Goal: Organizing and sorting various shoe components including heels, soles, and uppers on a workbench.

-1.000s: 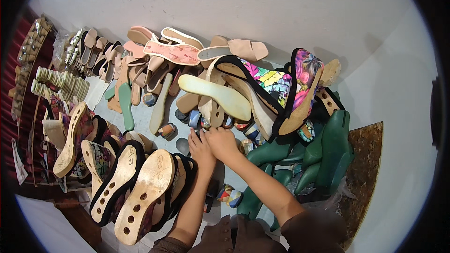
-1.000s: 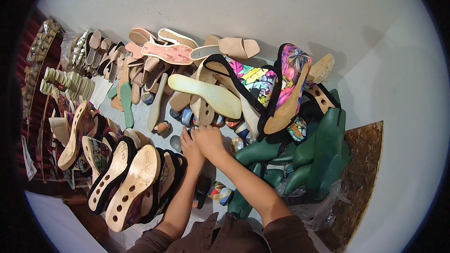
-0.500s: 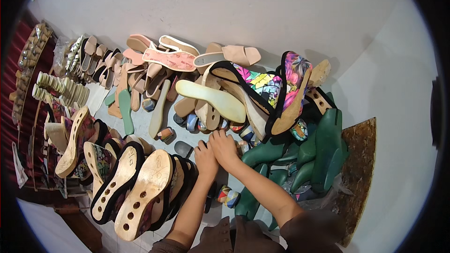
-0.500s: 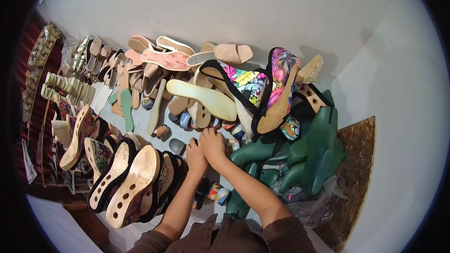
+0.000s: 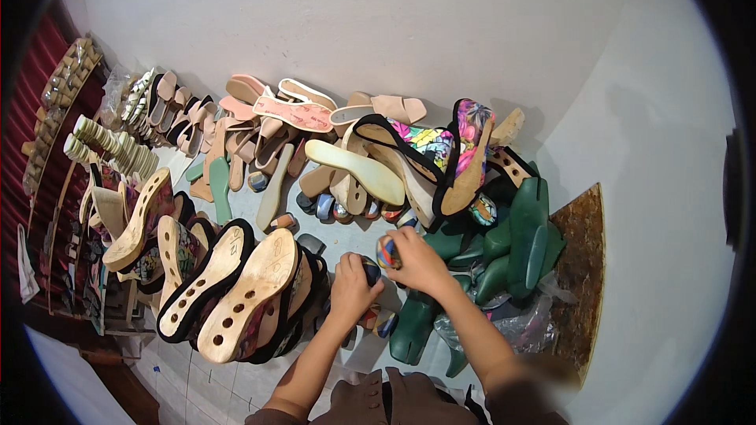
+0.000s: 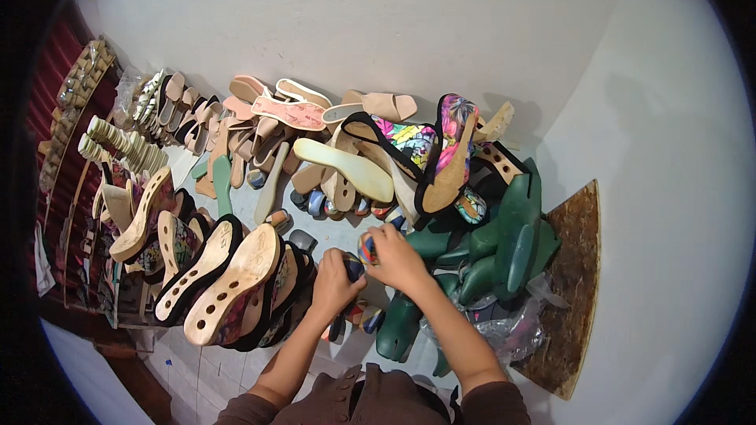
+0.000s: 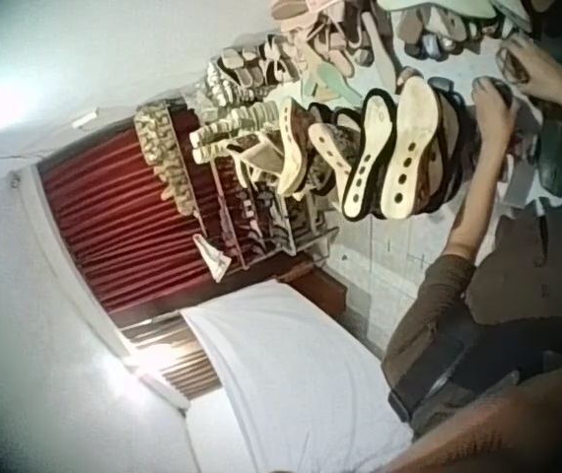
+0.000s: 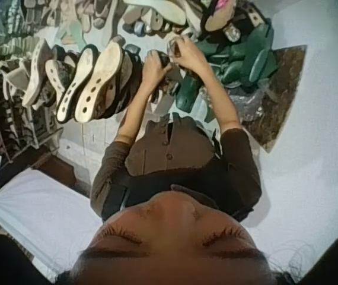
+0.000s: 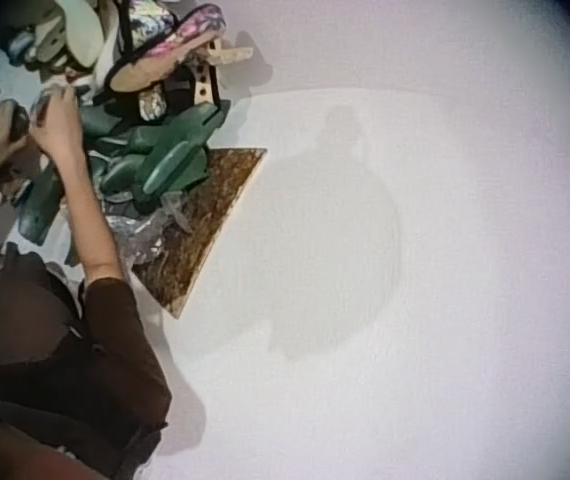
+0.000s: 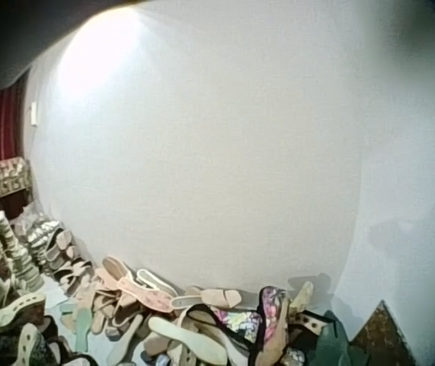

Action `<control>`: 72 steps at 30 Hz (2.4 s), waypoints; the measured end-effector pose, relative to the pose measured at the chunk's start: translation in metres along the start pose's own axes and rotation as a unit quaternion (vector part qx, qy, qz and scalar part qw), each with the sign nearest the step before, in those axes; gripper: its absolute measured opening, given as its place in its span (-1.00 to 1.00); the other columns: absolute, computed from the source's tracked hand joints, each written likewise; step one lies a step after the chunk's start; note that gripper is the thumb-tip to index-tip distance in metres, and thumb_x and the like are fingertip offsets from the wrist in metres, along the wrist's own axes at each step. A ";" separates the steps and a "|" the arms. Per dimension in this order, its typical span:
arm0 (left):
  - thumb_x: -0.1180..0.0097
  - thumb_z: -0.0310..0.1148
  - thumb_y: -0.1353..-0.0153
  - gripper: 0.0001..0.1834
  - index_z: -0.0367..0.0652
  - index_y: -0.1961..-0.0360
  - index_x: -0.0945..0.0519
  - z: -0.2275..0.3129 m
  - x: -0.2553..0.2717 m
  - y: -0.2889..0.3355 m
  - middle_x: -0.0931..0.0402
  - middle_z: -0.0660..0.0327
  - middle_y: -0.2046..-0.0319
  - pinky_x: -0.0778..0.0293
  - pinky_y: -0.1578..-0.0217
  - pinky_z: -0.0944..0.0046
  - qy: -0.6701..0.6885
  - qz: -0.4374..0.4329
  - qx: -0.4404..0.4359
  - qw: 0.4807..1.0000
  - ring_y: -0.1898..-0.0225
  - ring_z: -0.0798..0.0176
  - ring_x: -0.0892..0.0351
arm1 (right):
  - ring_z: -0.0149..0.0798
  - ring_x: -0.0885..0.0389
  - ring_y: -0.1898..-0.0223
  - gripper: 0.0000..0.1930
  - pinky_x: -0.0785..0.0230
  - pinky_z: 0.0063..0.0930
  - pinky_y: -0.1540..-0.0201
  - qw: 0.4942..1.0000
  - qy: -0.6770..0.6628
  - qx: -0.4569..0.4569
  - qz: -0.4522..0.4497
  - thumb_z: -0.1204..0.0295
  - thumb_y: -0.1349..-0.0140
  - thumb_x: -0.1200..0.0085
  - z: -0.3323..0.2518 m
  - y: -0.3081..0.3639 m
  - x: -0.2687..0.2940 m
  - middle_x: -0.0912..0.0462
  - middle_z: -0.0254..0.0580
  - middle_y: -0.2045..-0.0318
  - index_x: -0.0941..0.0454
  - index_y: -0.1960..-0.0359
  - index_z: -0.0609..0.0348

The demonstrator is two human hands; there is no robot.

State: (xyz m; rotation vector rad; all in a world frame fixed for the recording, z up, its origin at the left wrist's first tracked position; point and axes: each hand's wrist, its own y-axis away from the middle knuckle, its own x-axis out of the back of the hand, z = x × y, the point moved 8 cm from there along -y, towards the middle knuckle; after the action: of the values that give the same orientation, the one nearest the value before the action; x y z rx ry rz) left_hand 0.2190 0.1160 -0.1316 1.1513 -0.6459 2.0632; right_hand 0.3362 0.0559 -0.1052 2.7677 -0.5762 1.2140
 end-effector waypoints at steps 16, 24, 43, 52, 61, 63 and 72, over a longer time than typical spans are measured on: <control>-0.33 -0.33 0.27 -0.20 -0.25 -0.05 -0.23 0.019 0.007 0.121 -0.27 -0.03 0.11 -0.34 0.05 0.16 0.228 -0.101 -0.110 0.962 0.03 -0.06 -0.34 | -0.04 -0.35 -0.04 -0.31 -0.20 -0.33 -0.10 0.980 -0.178 -0.061 -0.067 0.35 0.19 -0.27 -0.012 0.144 -0.033 -0.34 -0.06 0.01 -0.28 -0.06 0.18; -0.37 -0.34 0.32 -0.05 -0.18 -0.17 -0.16 0.007 0.006 0.179 -0.33 -0.01 0.03 -0.21 -0.12 0.03 0.093 -0.144 -0.272 0.947 -0.02 -0.07 -0.34 | -0.11 -0.30 -0.05 -0.32 -0.16 -0.27 -0.10 0.996 -0.028 -0.084 -0.004 0.18 0.25 -0.34 -0.043 0.212 -0.079 -0.49 -0.25 0.07 -0.42 -0.01 0.03; -0.37 -0.45 0.33 0.04 -0.09 -0.26 -0.10 -0.009 -0.013 0.182 -0.40 0.08 0.12 -0.21 -0.16 0.05 0.028 -0.162 -0.344 0.924 0.01 0.05 -0.39 | -0.12 -0.27 -0.08 -0.39 0.11 0.02 -0.21 0.985 0.158 -0.034 0.063 0.17 0.28 -0.34 -0.051 0.215 -0.126 -0.44 -0.33 0.08 -0.47 0.09 -0.02; -0.36 -0.46 0.35 0.03 -0.09 -0.26 -0.13 -0.015 -0.008 0.174 -0.37 0.08 0.14 -0.23 -0.14 0.07 0.003 -0.130 -0.347 0.929 0.03 0.00 -0.38 | -0.19 -0.31 -0.04 -0.38 0.28 0.14 -0.26 0.986 0.146 -0.024 0.075 0.15 0.27 -0.32 -0.048 0.202 -0.129 -0.44 -0.32 0.07 -0.46 0.08 0.07; -0.32 -0.48 0.32 -0.04 -0.16 -0.22 -0.17 -0.011 -0.014 0.166 -0.37 0.04 0.06 -0.22 -0.15 0.04 0.002 -0.150 -0.365 0.919 -0.02 -0.01 -0.37 | -0.22 -0.33 -0.03 -0.39 0.35 0.16 -0.27 0.985 0.147 -0.004 0.089 0.20 0.23 -0.27 -0.044 0.194 -0.132 -0.44 -0.31 0.05 -0.44 0.04 0.10; -0.33 -0.47 0.32 -0.04 -0.15 -0.22 -0.17 -0.012 -0.015 0.165 -0.37 0.05 0.05 -0.22 -0.15 0.04 0.004 -0.151 -0.366 0.918 -0.02 0.01 -0.37 | -0.22 -0.33 -0.03 -0.38 0.31 0.12 -0.27 0.986 0.135 -0.008 0.095 0.21 0.22 -0.27 -0.041 0.194 -0.132 -0.44 -0.31 0.05 -0.43 0.02 0.09; -0.32 -0.41 0.26 -0.07 -0.12 -0.23 -0.18 -0.011 -0.005 0.165 -0.37 0.12 0.07 -0.23 -0.13 0.11 -0.042 -0.115 -0.379 0.917 -0.04 0.09 -0.35 | -0.21 -0.33 -0.02 -0.37 0.10 0.01 -0.21 0.980 0.161 0.005 0.121 0.18 0.17 -0.28 -0.052 0.200 -0.124 -0.43 -0.29 0.05 -0.41 -0.02 0.05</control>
State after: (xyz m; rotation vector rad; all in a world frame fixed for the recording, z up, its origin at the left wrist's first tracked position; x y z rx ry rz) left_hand 0.0900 0.0153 -0.1563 0.7991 -1.1575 1.3562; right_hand 0.1510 -0.0807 -0.1769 2.4820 -0.8893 1.6734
